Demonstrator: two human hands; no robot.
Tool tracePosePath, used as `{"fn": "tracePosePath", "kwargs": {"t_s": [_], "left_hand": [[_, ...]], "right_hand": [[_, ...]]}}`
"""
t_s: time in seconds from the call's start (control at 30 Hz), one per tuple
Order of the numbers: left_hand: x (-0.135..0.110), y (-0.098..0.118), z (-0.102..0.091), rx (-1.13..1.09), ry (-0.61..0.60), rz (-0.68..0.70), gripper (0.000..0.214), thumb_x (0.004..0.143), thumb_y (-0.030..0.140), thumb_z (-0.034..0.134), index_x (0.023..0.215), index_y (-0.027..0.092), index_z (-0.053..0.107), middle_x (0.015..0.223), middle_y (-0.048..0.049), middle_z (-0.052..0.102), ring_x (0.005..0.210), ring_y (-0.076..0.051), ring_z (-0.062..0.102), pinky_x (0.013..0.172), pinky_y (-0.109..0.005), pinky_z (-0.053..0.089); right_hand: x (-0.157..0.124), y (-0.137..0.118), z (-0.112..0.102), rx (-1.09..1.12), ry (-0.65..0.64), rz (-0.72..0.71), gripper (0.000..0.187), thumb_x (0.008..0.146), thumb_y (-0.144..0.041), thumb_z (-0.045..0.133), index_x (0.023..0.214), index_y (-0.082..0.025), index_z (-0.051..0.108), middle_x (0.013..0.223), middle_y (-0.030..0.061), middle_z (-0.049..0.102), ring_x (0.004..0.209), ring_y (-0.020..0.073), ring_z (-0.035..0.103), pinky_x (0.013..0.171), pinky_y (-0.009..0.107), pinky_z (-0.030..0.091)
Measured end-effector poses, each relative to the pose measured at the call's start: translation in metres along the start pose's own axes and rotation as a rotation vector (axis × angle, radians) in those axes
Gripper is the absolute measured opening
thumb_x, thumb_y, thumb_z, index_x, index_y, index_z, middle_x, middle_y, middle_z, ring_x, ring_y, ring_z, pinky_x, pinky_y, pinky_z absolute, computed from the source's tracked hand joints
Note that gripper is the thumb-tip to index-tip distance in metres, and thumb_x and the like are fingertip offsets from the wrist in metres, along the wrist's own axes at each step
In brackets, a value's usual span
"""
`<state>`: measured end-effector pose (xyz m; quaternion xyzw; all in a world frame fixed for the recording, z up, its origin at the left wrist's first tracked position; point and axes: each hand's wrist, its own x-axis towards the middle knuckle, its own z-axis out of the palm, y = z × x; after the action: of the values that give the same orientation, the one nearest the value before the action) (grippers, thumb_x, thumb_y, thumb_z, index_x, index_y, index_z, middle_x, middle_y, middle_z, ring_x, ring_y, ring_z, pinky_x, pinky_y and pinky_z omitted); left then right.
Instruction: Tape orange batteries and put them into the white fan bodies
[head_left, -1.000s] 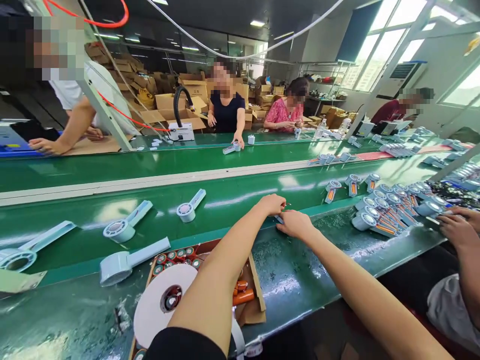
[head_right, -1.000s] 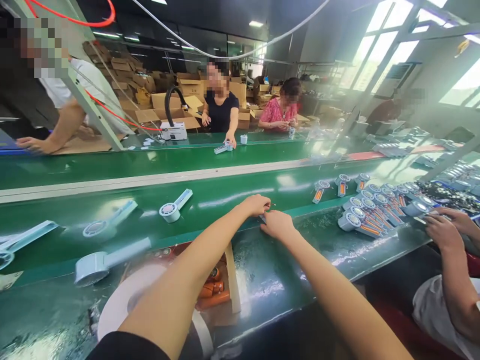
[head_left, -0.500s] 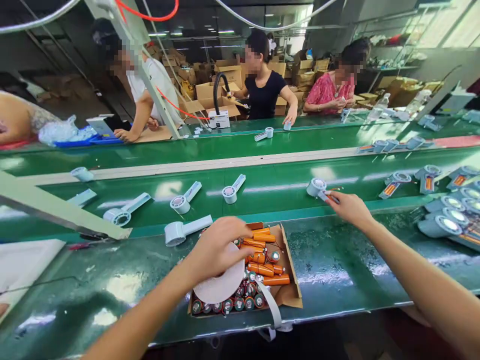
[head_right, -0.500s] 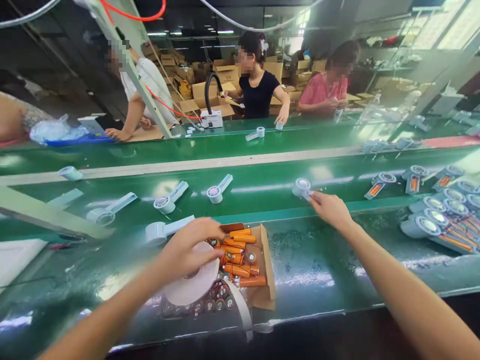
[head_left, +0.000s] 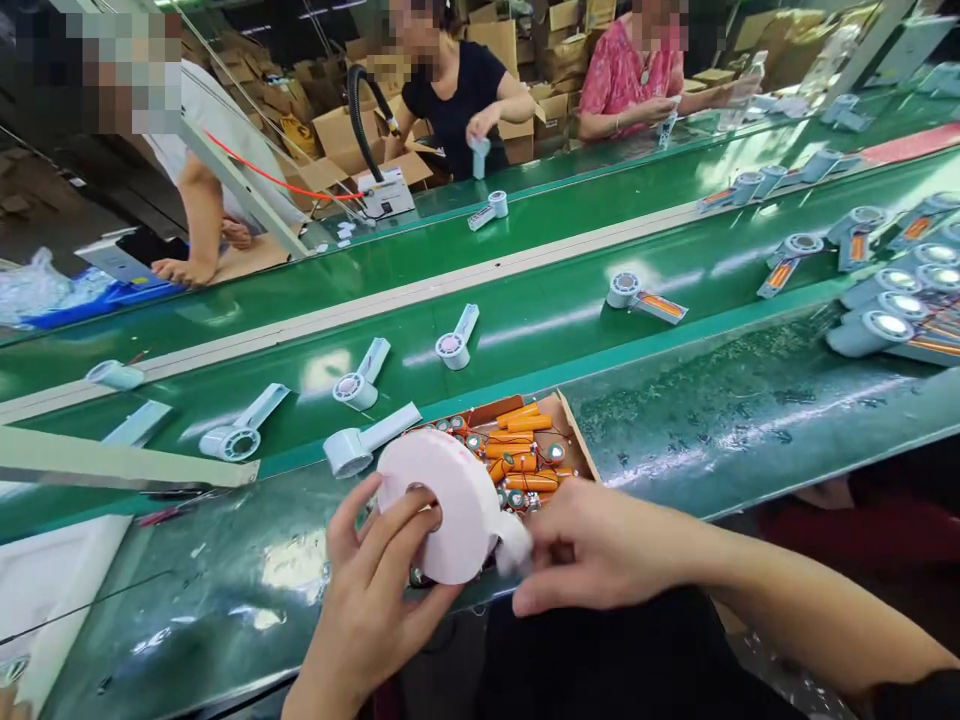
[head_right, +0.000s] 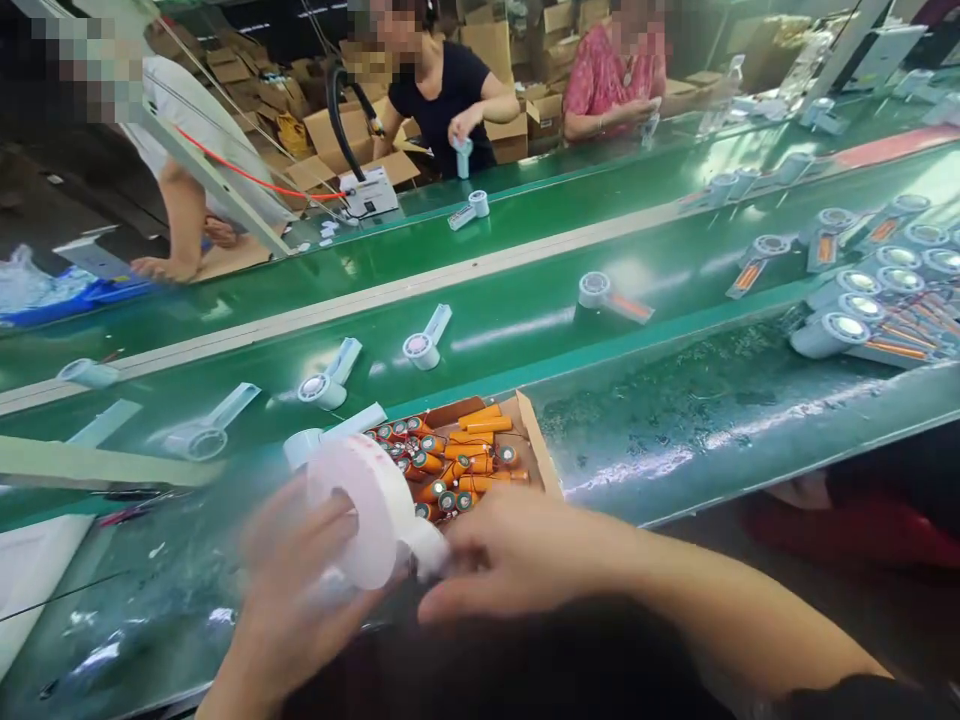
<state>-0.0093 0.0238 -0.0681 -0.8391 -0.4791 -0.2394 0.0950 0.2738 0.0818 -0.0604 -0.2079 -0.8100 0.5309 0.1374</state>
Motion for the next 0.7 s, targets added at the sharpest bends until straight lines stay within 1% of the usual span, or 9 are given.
{"fn": "tracePosePath", "kwargs": {"t_s": [0.1, 0.2, 0.23, 0.27, 0.4, 0.47, 0.57, 0.63, 0.7], "left_hand": [[-0.009, -0.012, 0.008, -0.016, 0.064, -0.036, 0.058, 0.082, 0.018, 0.072, 0.136, 0.028, 0.053, 0.130, -0.0096, 0.068, 0.144, -0.038, 0.045, 0.121, -0.067, 0.033], [-0.024, -0.028, 0.020, -0.083, 0.068, -0.191, 0.060, 0.086, 0.022, 0.071, 0.142, 0.029, 0.049, 0.140, -0.0107, 0.062, 0.148, -0.038, 0.040, 0.119, -0.065, 0.037], [-0.029, -0.031, 0.024, -0.114, 0.069, -0.242, 0.059, 0.087, 0.024, 0.071, 0.142, 0.029, 0.049, 0.140, -0.0105, 0.061, 0.148, -0.038, 0.040, 0.119, -0.064, 0.038], [-0.033, -0.032, 0.026, -0.143, 0.074, -0.284, 0.056, 0.088, 0.026, 0.071, 0.140, 0.029, 0.050, 0.140, -0.0101, 0.060, 0.148, -0.037, 0.040, 0.119, -0.063, 0.039], [-0.041, -0.018, 0.026, -0.196, 0.063, -0.352, 0.049, 0.089, 0.027, 0.070, 0.136, 0.027, 0.054, 0.139, -0.0105, 0.059, 0.149, -0.037, 0.037, 0.121, -0.064, 0.034], [-0.039, -0.005, 0.027, -0.211, 0.011, -0.354, 0.049, 0.089, 0.025, 0.066, 0.136, 0.025, 0.054, 0.142, -0.0115, 0.057, 0.151, -0.037, 0.033, 0.121, -0.064, 0.034], [-0.033, 0.013, 0.029, -0.240, -0.036, -0.324, 0.050, 0.089, 0.019, 0.063, 0.138, 0.022, 0.053, 0.145, -0.0122, 0.055, 0.152, -0.036, 0.030, 0.120, -0.060, 0.037], [-0.028, 0.022, 0.030, -0.239, -0.037, -0.274, 0.052, 0.089, 0.016, 0.064, 0.139, 0.021, 0.052, 0.143, -0.0127, 0.056, 0.151, -0.035, 0.031, 0.119, -0.057, 0.038], [-0.023, 0.030, 0.031, -0.221, -0.025, -0.212, 0.051, 0.088, 0.017, 0.068, 0.137, 0.020, 0.053, 0.139, -0.0134, 0.059, 0.149, -0.036, 0.033, 0.118, -0.057, 0.039]], "right_hand": [[-0.008, -0.004, 0.028, -0.247, -0.165, -0.151, 0.041, 0.100, -0.048, 0.061, 0.072, -0.020, 0.071, 0.059, -0.0017, 0.066, 0.049, 0.0104, 0.051, 0.049, 0.025, 0.028], [-0.015, 0.005, 0.030, -0.580, -0.278, -0.115, 0.041, 0.098, -0.053, 0.061, 0.074, -0.022, 0.073, 0.053, -0.0012, 0.063, 0.047, 0.0142, 0.052, 0.051, 0.027, 0.028], [-0.017, 0.009, 0.024, -0.612, -0.258, -0.082, 0.041, 0.097, -0.055, 0.062, 0.076, -0.022, 0.073, 0.055, -0.0013, 0.063, 0.049, 0.0147, 0.054, 0.053, 0.027, 0.030], [-0.018, 0.013, 0.016, -0.611, -0.185, -0.042, 0.039, 0.096, -0.056, 0.064, 0.078, -0.022, 0.072, 0.059, -0.0011, 0.065, 0.053, 0.0151, 0.056, 0.055, 0.027, 0.033], [-0.016, 0.028, -0.023, -0.643, 0.347, 0.149, 0.026, 0.091, -0.044, 0.073, 0.102, -0.020, 0.069, 0.093, 0.0067, 0.073, 0.087, 0.0229, 0.064, 0.077, 0.032, 0.046], [-0.012, 0.032, -0.029, -0.654, 0.487, 0.150, 0.026, 0.092, -0.037, 0.073, 0.109, -0.019, 0.067, 0.100, 0.0097, 0.073, 0.096, 0.0271, 0.061, 0.087, 0.039, 0.047], [-0.010, 0.027, -0.015, -0.400, 0.519, 0.119, 0.019, 0.095, -0.035, 0.067, 0.107, -0.020, 0.067, 0.093, 0.0066, 0.072, 0.085, 0.0226, 0.062, 0.078, 0.035, 0.049], [-0.011, 0.017, 0.000, -0.167, 0.467, 0.108, 0.017, 0.097, -0.037, 0.065, 0.102, -0.021, 0.067, 0.083, 0.0020, 0.070, 0.071, 0.0169, 0.060, 0.067, 0.029, 0.047], [-0.011, 0.006, 0.013, -0.025, 0.382, 0.073, 0.020, 0.096, -0.041, 0.067, 0.095, -0.021, 0.069, 0.076, -0.0012, 0.068, 0.065, 0.0138, 0.060, 0.062, 0.026, 0.045]]}}
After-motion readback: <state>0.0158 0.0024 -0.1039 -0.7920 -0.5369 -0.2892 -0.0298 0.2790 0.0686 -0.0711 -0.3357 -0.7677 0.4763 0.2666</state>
